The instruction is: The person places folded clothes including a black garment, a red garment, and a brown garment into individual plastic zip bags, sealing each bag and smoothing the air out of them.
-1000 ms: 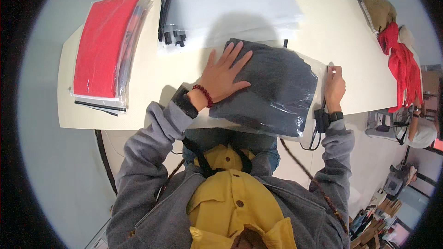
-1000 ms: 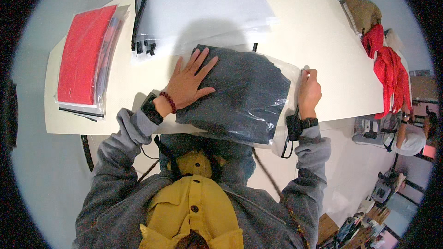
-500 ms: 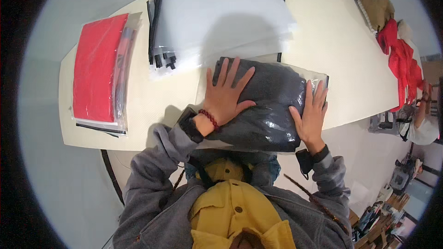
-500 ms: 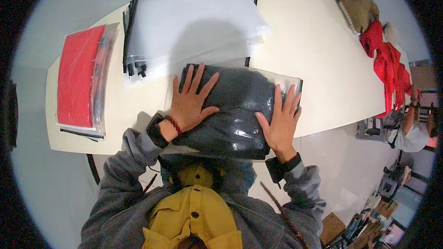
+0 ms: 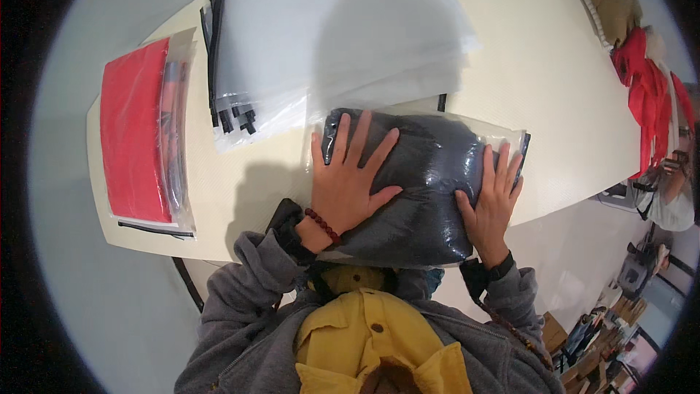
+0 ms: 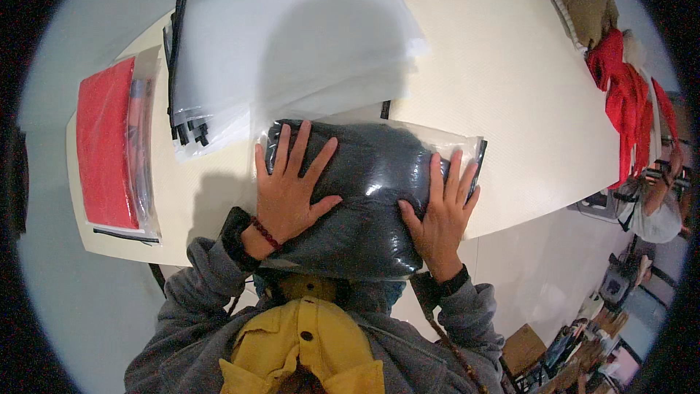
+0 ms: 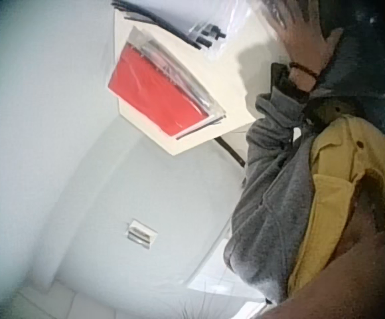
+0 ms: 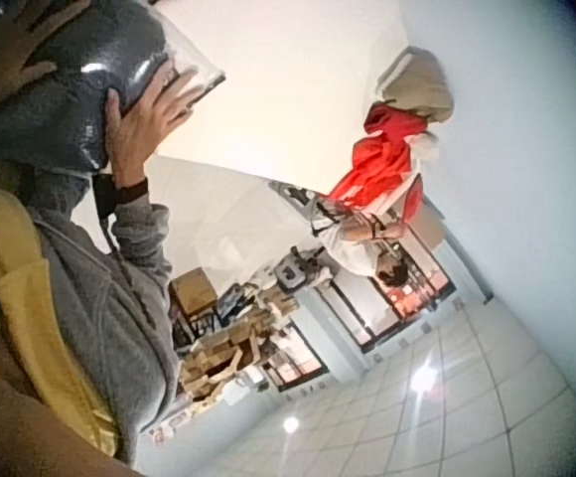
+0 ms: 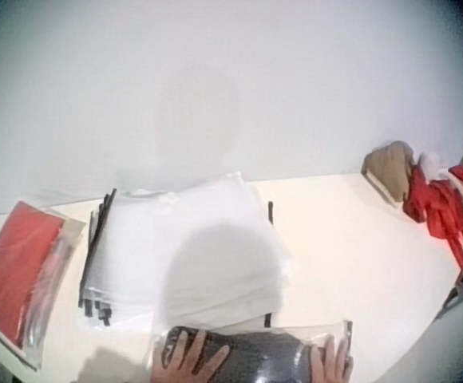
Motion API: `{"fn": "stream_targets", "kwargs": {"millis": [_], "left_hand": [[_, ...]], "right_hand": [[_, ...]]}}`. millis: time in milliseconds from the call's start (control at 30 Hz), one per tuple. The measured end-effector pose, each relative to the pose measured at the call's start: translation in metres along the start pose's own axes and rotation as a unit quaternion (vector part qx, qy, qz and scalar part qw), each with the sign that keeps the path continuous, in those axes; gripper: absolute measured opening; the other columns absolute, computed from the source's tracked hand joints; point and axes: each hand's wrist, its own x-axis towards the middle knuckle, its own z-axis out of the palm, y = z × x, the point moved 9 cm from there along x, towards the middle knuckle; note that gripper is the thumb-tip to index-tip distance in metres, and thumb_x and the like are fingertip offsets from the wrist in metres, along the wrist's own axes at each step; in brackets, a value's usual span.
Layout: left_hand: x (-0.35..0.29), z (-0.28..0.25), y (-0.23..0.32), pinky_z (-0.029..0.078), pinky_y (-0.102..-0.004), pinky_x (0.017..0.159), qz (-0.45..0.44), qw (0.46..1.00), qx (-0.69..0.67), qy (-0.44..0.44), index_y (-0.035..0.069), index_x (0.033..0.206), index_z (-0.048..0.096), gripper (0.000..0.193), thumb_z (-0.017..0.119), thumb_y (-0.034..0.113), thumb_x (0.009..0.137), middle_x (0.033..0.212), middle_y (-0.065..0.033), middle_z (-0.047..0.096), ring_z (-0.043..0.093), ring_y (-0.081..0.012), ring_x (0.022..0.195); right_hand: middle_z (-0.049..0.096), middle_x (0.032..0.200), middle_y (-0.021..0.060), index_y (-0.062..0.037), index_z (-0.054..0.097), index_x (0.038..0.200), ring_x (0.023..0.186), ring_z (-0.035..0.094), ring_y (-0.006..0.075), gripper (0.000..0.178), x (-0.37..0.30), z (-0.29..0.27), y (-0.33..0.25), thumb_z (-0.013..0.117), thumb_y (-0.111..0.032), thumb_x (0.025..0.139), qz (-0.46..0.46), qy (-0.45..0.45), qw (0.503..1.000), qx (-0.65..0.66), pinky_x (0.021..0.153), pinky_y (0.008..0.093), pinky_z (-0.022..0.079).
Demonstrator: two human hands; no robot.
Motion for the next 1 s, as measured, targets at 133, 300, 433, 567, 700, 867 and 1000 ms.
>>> {"fn": "stream_targets", "kwargs": {"millis": [133,300,433,567,700,867,1000], "left_hand": [[-0.001,0.002,0.0,0.017,-0.0718,0.1,-0.004,1.0,0.008,-0.002,0.03,0.144,0.034,0.076,0.056,0.062,0.079,0.154,-0.0127,0.02,0.019,-0.0375,0.14],[-0.003,0.003,0.001,0.017,-0.0707,0.101,-0.005,0.999,0.042,0.004,0.03,0.145,0.032,0.077,0.057,0.06,0.079,0.154,-0.0117,0.02,0.018,-0.0358,0.14],[-0.002,0.004,0.002,0.015,-0.069,0.103,0.007,0.999,0.037,0.014,0.03,0.147,0.028,0.073,0.055,0.057,0.084,0.154,-0.0105,0.018,0.016,-0.0345,0.142],[-0.004,0.002,-0.011,0.011,-0.0581,0.111,0.0,0.999,0.004,0.034,0.026,0.145,0.033,0.061,0.049,0.049,0.091,0.155,-0.0116,0.018,0.014,-0.0322,0.143],[-0.035,-0.042,-0.059,0.028,-0.0473,0.106,-0.005,0.971,-0.135,0.2,0.008,0.139,0.042,0.054,0.059,0.021,0.09,0.148,-0.0215,0.029,0.031,-0.0383,0.135],[-0.063,-0.051,0.0,0.023,-0.0627,0.104,-0.049,0.997,0.013,0.055,0.014,0.144,0.034,0.067,0.062,0.032,0.086,0.153,-0.0159,0.019,0.024,-0.0364,0.139],[-0.048,-0.036,0.067,0.022,-0.0659,0.103,0.024,0.998,-0.006,0.052,0.026,0.143,0.037,0.062,0.059,0.037,0.086,0.154,-0.0125,0.019,0.021,-0.0385,0.139]], "right_hand": [[0.021,0.152,0.021,-0.0132,0.037,0.143,0.14,0.013,0.0464,0.081,-0.001,0.002,0.001,0.041,-0.068,0.084,0.003,-0.014,1.0,-0.013,0.103,0.0694,0.017],[0.02,0.153,0.0199,-0.0155,0.034,0.145,0.139,0.015,0.0466,0.078,-0.001,-0.006,-0.007,0.057,-0.054,0.081,-0.014,0.015,1.0,0.018,0.101,0.0689,0.019],[0.017,0.154,0.0179,-0.0185,0.028,0.147,0.14,0.01,0.045,0.078,-0.003,-0.003,-0.001,0.054,-0.056,0.084,-0.001,0.009,1.0,0.02,0.104,0.0678,0.014],[0.017,0.154,0.0183,-0.0161,0.026,0.148,0.141,0.012,0.0435,0.073,-0.006,-0.007,-0.001,0.049,-0.054,0.09,-0.026,0.019,0.998,0.05,0.105,0.0663,0.012],[0.022,0.152,0.0209,-0.0056,0.029,0.145,0.141,0.02,0.0377,0.065,-0.029,-0.029,0.023,0.051,-0.039,0.093,0.055,-0.016,0.962,0.266,0.109,0.0602,0.012],[0.021,0.151,0.025,-0.0065,0.036,0.142,0.141,0.019,0.0378,0.061,-0.084,-0.058,0.002,0.058,-0.027,0.09,0.036,0.046,0.955,0.291,0.108,0.0585,0.016],[0.012,0.153,0.0217,-0.022,0.04,0.141,0.139,0.015,0.0466,0.056,-0.068,-0.051,-0.071,0.059,-0.029,0.088,0.006,0.017,0.997,0.079,0.104,0.0662,0.018]]}}
